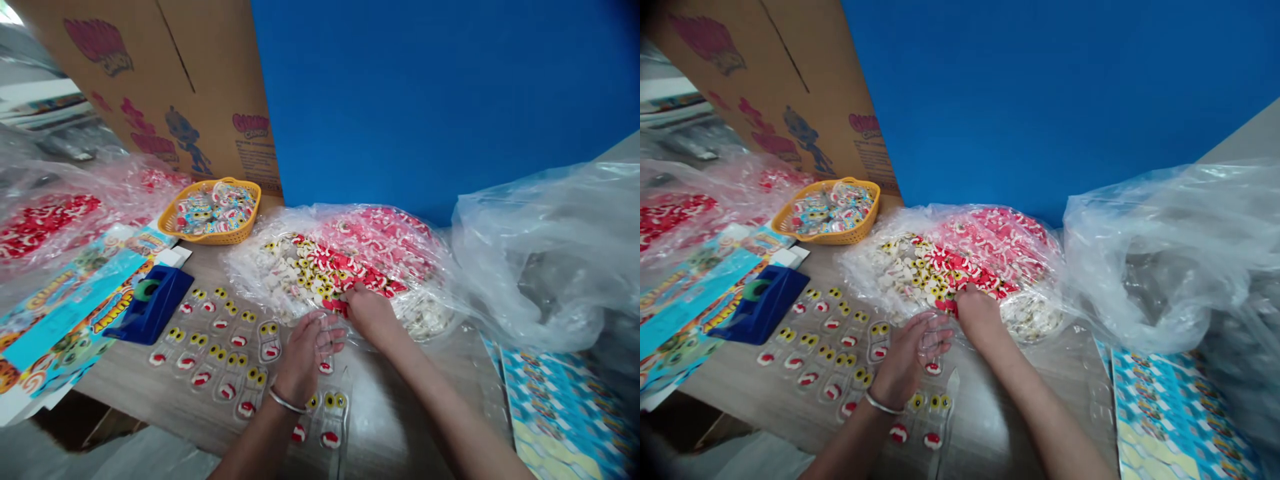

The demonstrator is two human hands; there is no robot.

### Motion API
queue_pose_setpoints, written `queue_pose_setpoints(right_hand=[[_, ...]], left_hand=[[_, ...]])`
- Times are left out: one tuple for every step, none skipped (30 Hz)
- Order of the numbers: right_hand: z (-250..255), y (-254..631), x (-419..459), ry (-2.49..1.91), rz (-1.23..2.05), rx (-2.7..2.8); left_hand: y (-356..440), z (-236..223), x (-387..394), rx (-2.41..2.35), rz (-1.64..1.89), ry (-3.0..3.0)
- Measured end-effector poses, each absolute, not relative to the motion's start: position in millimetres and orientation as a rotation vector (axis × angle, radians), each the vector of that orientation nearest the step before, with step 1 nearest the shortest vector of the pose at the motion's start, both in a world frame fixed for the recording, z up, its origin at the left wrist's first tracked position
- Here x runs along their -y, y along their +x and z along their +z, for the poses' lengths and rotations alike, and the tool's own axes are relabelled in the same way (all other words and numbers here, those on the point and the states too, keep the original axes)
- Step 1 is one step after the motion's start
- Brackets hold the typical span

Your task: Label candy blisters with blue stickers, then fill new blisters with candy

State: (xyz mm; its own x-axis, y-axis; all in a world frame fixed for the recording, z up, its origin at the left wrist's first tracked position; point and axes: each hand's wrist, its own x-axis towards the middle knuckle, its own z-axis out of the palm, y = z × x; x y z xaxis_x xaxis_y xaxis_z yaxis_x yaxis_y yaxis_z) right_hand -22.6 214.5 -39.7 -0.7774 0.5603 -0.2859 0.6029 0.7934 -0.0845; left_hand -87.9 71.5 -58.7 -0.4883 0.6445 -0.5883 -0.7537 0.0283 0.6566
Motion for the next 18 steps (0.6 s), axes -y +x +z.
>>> queue_pose_setpoints(right_hand=[[-39,-23,-213,0.928,-0.237,-2.727],[-38,-24,-212,0.970,-0.230,-2.729],[-38,-25,-212,1.022,-0.234,-2.745],[-38,-26,-211,1.064,-0.255,-2.776],[-38,-28,-211,1.076,-0.298,-2.820],[-38,-30,-212,1.047,-0.363,-2.865],[-39,-33,-212,0.983,-0.440,-2.901],[-40,-36,-213,0.908,-0.506,-2.920],[-41,-39,-214,0.845,-0.548,-2.918],[-43,-42,-215,0.802,-0.562,-2.904],[-44,-45,-215,0.777,-0.556,-2.888],[-46,-46,-215,0.753,-0.543,-2.877],[-47,-47,-216,0.729,-0.535,-2.876],[-48,-47,-216,0.705,-0.536,-2.883],[-49,-46,-216,0.692,-0.549,-2.900],[-50,-44,-216,0.699,-0.568,-2.925],[-51,-41,-216,0.733,-0.593,-2.955],[-51,-38,-217,0.784,-0.635,-2.987]], left_hand=[[-88,-59,-71,-1.232,1.680,-0.129],[-88,-59,-71,-1.229,1.681,-0.131],[-88,-59,-71,-1.227,1.678,-0.133],[-88,-59,-71,-1.227,1.675,-0.137],[-89,-58,-71,-1.229,1.670,-0.143],[-89,-58,-71,-1.233,1.668,-0.149],[-89,-58,-72,-1.238,1.667,-0.154],[-89,-57,-72,-1.243,1.668,-0.157],[-89,-57,-73,-1.245,1.670,-0.159],[-90,-56,-73,-1.244,1.672,-0.159],[-90,-56,-73,-1.242,1.675,-0.157],[-91,-56,-73,-1.237,1.677,-0.156],[-91,-57,-73,-1.230,1.679,-0.154],[-92,-58,-73,-1.224,1.681,-0.152],[-92,-58,-72,-1.221,1.681,-0.152],[-92,-59,-72,-1.224,1.680,-0.158],[-93,-60,-72,-1.229,1.678,-0.163],[-93,-60,-72,-1.234,1.675,-0.168]])
